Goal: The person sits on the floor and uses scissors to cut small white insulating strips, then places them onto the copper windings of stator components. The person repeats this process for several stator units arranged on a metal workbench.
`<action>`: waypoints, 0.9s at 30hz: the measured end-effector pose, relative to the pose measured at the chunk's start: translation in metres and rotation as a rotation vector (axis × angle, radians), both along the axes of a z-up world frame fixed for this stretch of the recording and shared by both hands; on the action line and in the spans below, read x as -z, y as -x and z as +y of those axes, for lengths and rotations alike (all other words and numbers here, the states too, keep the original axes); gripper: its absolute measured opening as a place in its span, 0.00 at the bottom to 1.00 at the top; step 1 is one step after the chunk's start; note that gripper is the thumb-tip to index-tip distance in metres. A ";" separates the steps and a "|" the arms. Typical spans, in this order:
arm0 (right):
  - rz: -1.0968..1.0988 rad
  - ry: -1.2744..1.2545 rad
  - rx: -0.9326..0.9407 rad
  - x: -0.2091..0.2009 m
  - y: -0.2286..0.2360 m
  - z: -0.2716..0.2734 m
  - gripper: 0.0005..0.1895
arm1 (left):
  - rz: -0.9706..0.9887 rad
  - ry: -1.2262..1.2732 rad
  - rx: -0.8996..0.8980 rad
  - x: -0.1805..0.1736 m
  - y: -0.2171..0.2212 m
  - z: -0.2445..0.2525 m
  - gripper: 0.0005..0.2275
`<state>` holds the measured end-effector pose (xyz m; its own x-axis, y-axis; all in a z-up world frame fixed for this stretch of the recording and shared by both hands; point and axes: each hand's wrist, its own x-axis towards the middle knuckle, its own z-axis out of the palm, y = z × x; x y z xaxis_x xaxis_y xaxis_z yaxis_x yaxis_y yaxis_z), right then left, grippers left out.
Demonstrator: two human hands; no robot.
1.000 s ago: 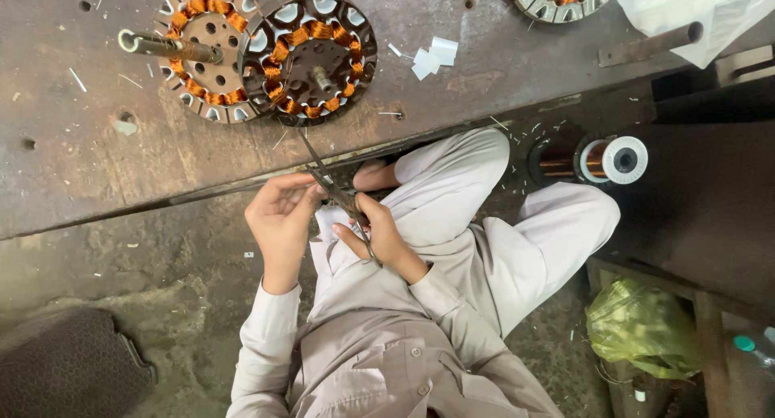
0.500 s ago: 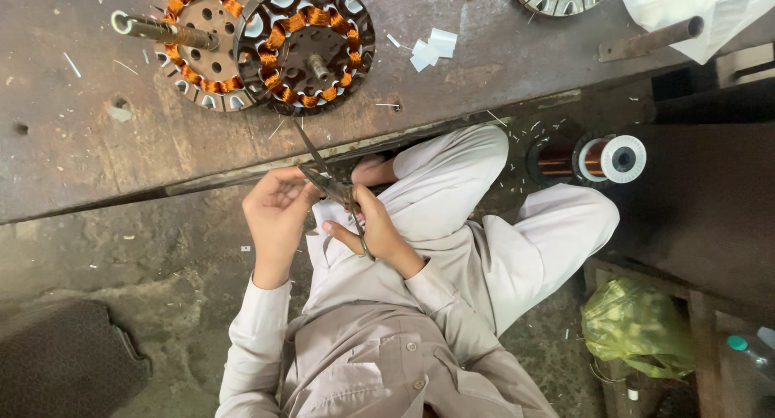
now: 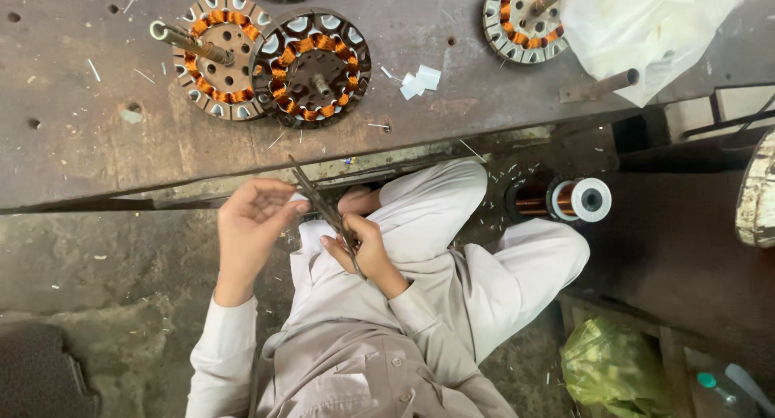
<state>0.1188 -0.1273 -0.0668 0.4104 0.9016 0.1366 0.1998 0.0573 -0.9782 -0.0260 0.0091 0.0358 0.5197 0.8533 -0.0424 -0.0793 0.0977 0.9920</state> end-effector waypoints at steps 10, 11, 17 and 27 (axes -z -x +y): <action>0.063 -0.012 -0.075 0.000 0.002 -0.010 0.21 | -0.185 -0.062 -0.100 -0.016 0.000 -0.008 0.08; 0.074 -0.017 -0.080 0.001 0.001 -0.010 0.20 | -0.187 -0.067 -0.105 -0.014 -0.004 -0.008 0.08; 0.196 0.056 -0.171 0.004 -0.004 -0.015 0.17 | -0.259 -0.041 -0.093 -0.016 -0.011 0.003 0.09; 0.244 0.175 -0.392 -0.002 -0.009 -0.019 0.17 | -0.413 -0.095 -0.106 -0.015 -0.024 0.012 0.07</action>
<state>0.1278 -0.1459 -0.0649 0.0364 0.9954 -0.0883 -0.0402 -0.0868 -0.9954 -0.0016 0.0213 0.0507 0.3856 0.8930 0.2321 -0.4760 -0.0229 0.8791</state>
